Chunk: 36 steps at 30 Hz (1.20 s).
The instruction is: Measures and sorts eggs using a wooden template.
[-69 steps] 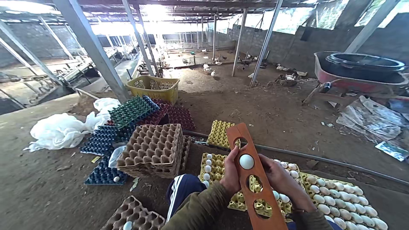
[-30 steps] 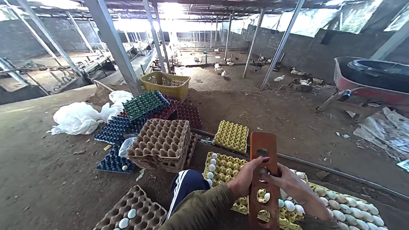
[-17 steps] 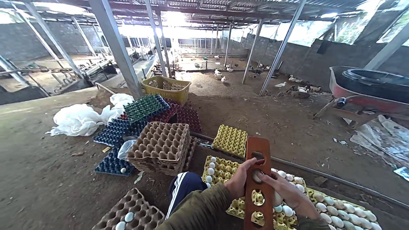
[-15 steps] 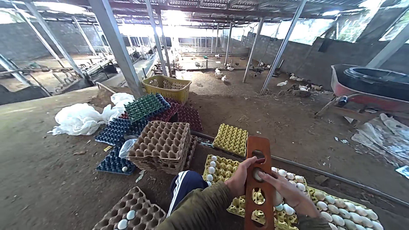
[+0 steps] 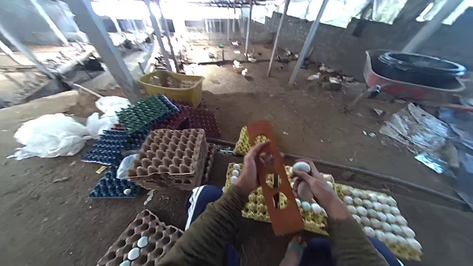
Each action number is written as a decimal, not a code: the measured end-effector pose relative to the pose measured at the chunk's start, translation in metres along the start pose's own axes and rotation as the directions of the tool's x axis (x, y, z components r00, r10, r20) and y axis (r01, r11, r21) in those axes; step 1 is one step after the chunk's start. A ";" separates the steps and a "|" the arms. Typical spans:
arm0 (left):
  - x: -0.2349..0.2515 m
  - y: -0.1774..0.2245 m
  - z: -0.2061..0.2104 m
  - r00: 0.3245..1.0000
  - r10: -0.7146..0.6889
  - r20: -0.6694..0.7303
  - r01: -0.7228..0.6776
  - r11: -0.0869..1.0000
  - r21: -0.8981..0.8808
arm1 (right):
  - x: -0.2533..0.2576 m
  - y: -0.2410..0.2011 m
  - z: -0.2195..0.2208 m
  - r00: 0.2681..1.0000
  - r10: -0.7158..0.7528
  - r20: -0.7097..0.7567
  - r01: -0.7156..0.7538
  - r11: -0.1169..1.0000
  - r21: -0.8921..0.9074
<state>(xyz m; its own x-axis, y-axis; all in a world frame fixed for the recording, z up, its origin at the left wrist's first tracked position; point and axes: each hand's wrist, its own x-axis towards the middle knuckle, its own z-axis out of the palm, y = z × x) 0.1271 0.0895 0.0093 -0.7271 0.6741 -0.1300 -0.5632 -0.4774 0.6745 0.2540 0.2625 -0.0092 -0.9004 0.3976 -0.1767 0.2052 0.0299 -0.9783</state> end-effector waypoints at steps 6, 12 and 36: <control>0.013 -0.011 -0.008 0.991 0.096 -0.089 -0.097 0.995 -0.009 | -0.019 -0.028 0.010 0.975 -0.214 -0.053 0.199 0.958 -0.207; 0.015 -0.018 -0.002 0.983 0.122 -0.135 -0.114 0.992 0.061 | -0.022 -0.028 0.027 0.884 -0.467 0.035 0.366 0.642 -0.674; 0.016 -0.030 0.006 0.982 0.101 -0.162 -0.090 0.993 0.073 | -0.040 -0.025 0.016 0.908 -0.418 -0.035 0.365 0.827 -0.427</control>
<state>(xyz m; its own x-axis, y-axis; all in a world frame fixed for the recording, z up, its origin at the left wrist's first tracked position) 0.1345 0.1182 -0.0082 -0.8341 0.5224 -0.1771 -0.4652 -0.4935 0.7349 0.2785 0.2311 0.0209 -0.8897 0.3802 0.2527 0.0051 0.5616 -0.8274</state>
